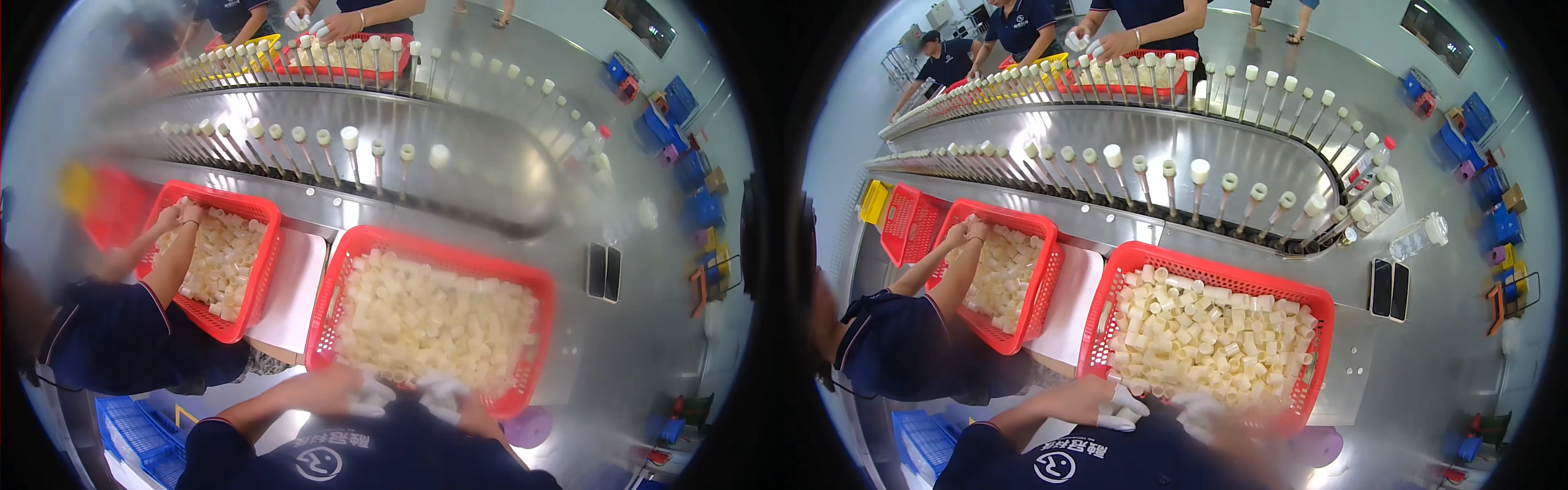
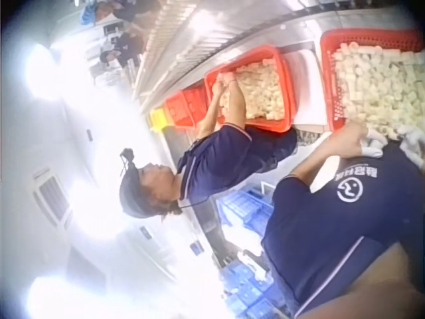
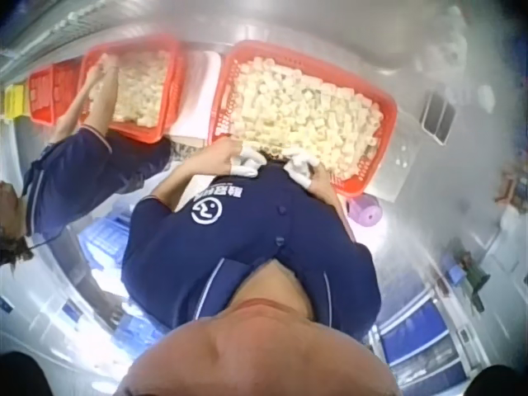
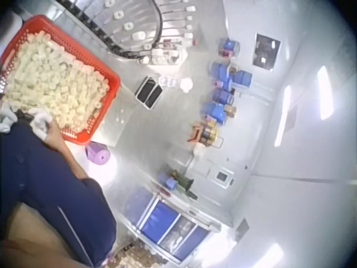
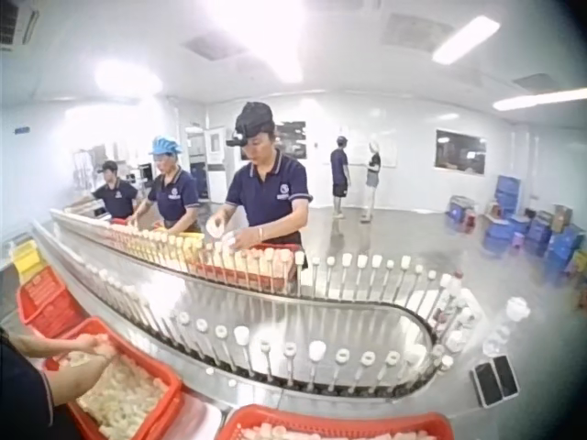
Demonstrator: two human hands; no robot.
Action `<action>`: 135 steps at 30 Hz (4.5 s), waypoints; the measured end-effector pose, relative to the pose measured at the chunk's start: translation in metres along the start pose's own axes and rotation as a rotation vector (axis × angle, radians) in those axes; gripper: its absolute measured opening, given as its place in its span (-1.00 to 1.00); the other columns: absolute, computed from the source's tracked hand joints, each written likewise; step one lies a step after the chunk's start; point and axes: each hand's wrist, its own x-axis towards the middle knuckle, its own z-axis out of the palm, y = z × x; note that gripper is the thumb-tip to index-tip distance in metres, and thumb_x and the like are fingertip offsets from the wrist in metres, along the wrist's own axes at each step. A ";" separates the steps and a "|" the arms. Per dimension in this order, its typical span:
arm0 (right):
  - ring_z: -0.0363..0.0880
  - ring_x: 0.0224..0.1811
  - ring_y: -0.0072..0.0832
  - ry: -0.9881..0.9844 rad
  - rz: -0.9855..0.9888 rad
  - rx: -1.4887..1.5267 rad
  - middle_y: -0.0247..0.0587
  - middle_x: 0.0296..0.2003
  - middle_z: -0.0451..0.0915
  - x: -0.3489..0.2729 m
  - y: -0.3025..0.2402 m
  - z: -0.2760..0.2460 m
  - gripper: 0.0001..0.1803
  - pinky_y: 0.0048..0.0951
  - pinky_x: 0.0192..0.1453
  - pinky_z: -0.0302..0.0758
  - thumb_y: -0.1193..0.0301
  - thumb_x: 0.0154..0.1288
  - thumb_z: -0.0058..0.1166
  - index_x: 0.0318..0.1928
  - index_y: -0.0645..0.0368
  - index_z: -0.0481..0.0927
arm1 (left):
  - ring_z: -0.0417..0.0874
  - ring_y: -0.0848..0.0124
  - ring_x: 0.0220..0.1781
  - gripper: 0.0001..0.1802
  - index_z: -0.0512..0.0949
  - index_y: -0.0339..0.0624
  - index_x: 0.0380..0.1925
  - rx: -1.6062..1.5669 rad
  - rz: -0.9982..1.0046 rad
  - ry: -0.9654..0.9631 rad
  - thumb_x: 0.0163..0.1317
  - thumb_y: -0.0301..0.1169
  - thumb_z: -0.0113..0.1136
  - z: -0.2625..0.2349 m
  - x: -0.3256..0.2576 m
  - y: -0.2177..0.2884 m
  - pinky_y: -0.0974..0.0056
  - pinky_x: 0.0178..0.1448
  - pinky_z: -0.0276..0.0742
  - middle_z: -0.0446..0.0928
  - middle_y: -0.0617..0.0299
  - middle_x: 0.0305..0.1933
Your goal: The person picks up small white cylindrical objects from a red basket and places them one at a time onto the vertical spikes of a moving conveyor belt.
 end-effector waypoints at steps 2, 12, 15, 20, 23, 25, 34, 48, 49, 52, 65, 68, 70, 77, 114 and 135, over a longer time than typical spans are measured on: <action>0.47 -0.15 -0.41 -0.020 0.017 -0.036 -0.03 -0.12 0.45 -0.006 -0.003 -0.005 -0.77 -0.39 -0.06 0.39 0.55 -0.01 0.12 -0.29 0.21 0.42 | 0.51 0.37 -0.12 -0.64 0.49 -0.06 -0.14 0.177 0.241 -0.055 0.00 -0.29 0.21 -0.022 0.002 -0.009 0.32 -0.02 0.38 0.52 0.20 -0.19; 0.44 -0.10 -0.42 0.077 0.150 0.133 0.00 -0.08 0.41 -0.042 -0.021 -0.024 -0.57 -0.41 -0.08 0.42 0.52 0.01 0.10 -0.06 0.28 0.33 | 0.55 0.40 -0.36 -0.63 0.47 -0.08 -0.07 0.078 0.182 1.561 0.05 -0.35 0.11 -0.197 0.159 -0.023 0.33 -0.27 0.40 0.55 0.07 -0.25; 0.44 -0.09 -0.42 0.112 0.190 0.119 -0.01 -0.08 0.41 -0.049 -0.021 -0.028 -0.56 -0.41 -0.08 0.42 0.52 0.00 0.10 -0.05 0.28 0.33 | 0.52 0.05 -0.40 -0.66 0.50 -0.07 -0.14 0.419 -0.080 1.483 0.05 -0.27 0.10 -0.190 0.173 -0.024 0.17 -0.30 0.41 0.50 -0.08 -0.40; 0.44 -0.09 -0.42 0.145 0.224 0.098 -0.01 -0.08 0.41 -0.046 -0.017 -0.031 -0.55 -0.42 -0.08 0.41 0.52 0.00 0.10 -0.05 0.28 0.32 | 0.53 0.05 -0.37 -0.74 0.50 -0.21 -0.48 0.776 -0.005 1.243 0.06 -0.23 0.02 -0.186 0.174 -0.011 0.05 -0.34 0.42 0.50 -0.03 -0.48; 0.44 -0.09 -0.42 0.133 0.216 0.074 -0.02 -0.08 0.41 -0.030 -0.011 -0.032 -0.55 -0.42 -0.08 0.41 0.52 0.00 0.10 -0.04 0.28 0.32 | 0.53 0.06 -0.39 -0.75 0.49 -0.23 -0.49 0.707 -0.009 1.078 0.06 -0.25 0.02 -0.180 0.176 -0.007 0.05 -0.33 0.43 0.50 -0.03 -0.49; 0.44 -0.08 -0.43 0.128 0.205 0.047 -0.02 -0.08 0.41 -0.024 -0.008 -0.036 -0.54 -0.43 -0.08 0.41 0.52 0.00 0.11 -0.04 0.28 0.32 | 0.54 0.06 -0.33 -0.71 0.47 -0.26 -0.36 0.628 -0.036 0.923 0.06 -0.24 0.03 -0.165 0.177 -0.014 0.11 -0.26 0.46 0.51 -0.06 -0.43; 0.43 -0.07 -0.43 0.393 0.451 -0.187 -0.03 -0.08 0.41 -0.055 -0.030 -0.057 -0.52 -0.44 -0.07 0.41 0.52 -0.01 0.11 -0.03 0.28 0.31 | 0.43 0.33 -0.04 -0.44 0.18 -0.29 0.09 -1.224 0.163 0.584 0.00 -0.68 -0.05 -0.037 0.138 -0.123 0.32 0.09 0.38 0.32 0.22 0.00; 0.49 -0.23 -0.52 0.317 -0.129 -0.360 -0.25 -0.22 0.48 0.196 -0.144 -0.072 -0.67 -0.47 -0.20 0.52 0.66 -0.08 0.10 -0.23 0.18 0.40 | 0.43 0.37 -0.03 -0.53 0.24 -0.30 0.04 -1.395 0.003 0.621 0.06 -0.66 -0.08 -0.005 0.078 -0.148 0.29 0.13 0.35 0.38 0.16 -0.08; 0.51 -0.27 -0.53 0.432 -0.129 -0.696 -0.26 -0.26 0.50 0.197 -0.148 -0.077 -0.69 -0.51 -0.25 0.51 0.64 -0.07 0.11 -0.24 0.18 0.42 | 0.44 0.42 -0.06 -0.55 0.28 -0.26 0.03 -1.367 -0.011 0.546 0.06 -0.62 -0.05 -0.002 0.075 -0.149 0.33 0.07 0.37 0.39 0.19 -0.08; 0.56 -0.43 -0.42 0.568 -0.320 -1.368 -0.16 -0.47 0.56 0.210 -0.162 -0.097 -0.73 -0.46 -0.37 0.45 0.52 -0.11 0.14 -0.29 0.12 0.48 | 0.44 0.47 -0.10 -0.58 0.32 -0.22 0.01 -1.307 -0.134 0.485 0.07 -0.57 -0.01 0.006 0.075 -0.148 0.38 -0.01 0.39 0.41 0.23 -0.10; 0.53 -0.37 -0.19 0.066 0.023 -1.791 0.03 -0.46 0.53 0.252 -0.179 -0.160 -0.60 -0.35 -0.25 0.43 0.47 -0.17 0.17 -0.19 0.18 0.48 | 0.43 0.53 -0.17 -0.52 0.32 -0.15 0.04 -1.150 0.038 0.412 0.03 -0.57 0.03 -0.040 0.116 -0.112 0.45 -0.11 0.34 0.41 0.23 -0.05; 0.53 -0.42 -0.17 0.200 -0.069 -1.653 0.03 -0.46 0.53 0.233 -0.163 -0.192 -0.59 -0.35 -0.26 0.43 0.41 -0.14 0.16 -0.17 0.15 0.47 | 0.44 0.34 -0.01 -0.52 0.32 -0.17 0.00 -1.255 0.291 0.387 -0.01 -0.61 0.05 -0.049 0.120 -0.096 0.40 0.02 0.36 0.36 0.14 0.00; 0.53 -0.48 -0.24 0.227 -0.157 -1.655 0.01 -0.47 0.53 0.225 -0.153 -0.213 -0.61 -0.37 -0.35 0.43 0.41 -0.10 0.13 -0.16 0.16 0.46 | 0.43 0.32 0.03 -0.50 0.34 -0.17 -0.02 -1.232 0.317 0.412 -0.05 -0.63 0.09 -0.054 0.118 -0.086 0.37 0.05 0.35 0.35 0.15 0.01; 0.33 -0.68 -0.71 1.030 -0.378 -0.754 -0.37 -0.63 0.40 0.158 -0.113 -0.215 -0.69 -0.70 -0.73 0.19 0.33 0.13 -0.01 -0.08 0.03 0.38 | 0.45 0.35 0.00 -0.49 0.45 -0.10 -0.14 -0.925 0.329 0.552 -0.20 -0.69 0.20 -0.066 0.093 -0.061 0.31 0.02 0.40 0.40 0.28 -0.07; 0.51 -0.26 -0.13 0.799 -0.514 -0.966 -0.01 -0.29 0.51 0.255 -0.059 -0.144 -0.69 -0.33 -0.23 0.42 0.34 0.16 -0.03 -0.08 0.10 0.32 | 0.49 0.36 -0.50 -0.46 0.28 -0.06 0.08 0.035 -0.031 0.505 0.05 -0.30 0.14 -0.063 0.115 -0.024 0.32 -0.35 0.42 0.43 0.19 -0.55; 0.37 -0.01 -0.29 0.618 -0.033 0.730 -0.18 -0.21 0.40 0.131 0.013 -0.066 -0.84 -0.38 0.10 0.36 0.56 0.11 -0.01 -0.29 0.14 0.32 | 0.49 0.47 -0.11 -0.59 0.35 -0.28 -0.02 -0.360 0.367 1.169 0.05 -0.58 0.08 -0.176 0.109 -0.051 0.43 0.03 0.34 0.48 0.19 -0.14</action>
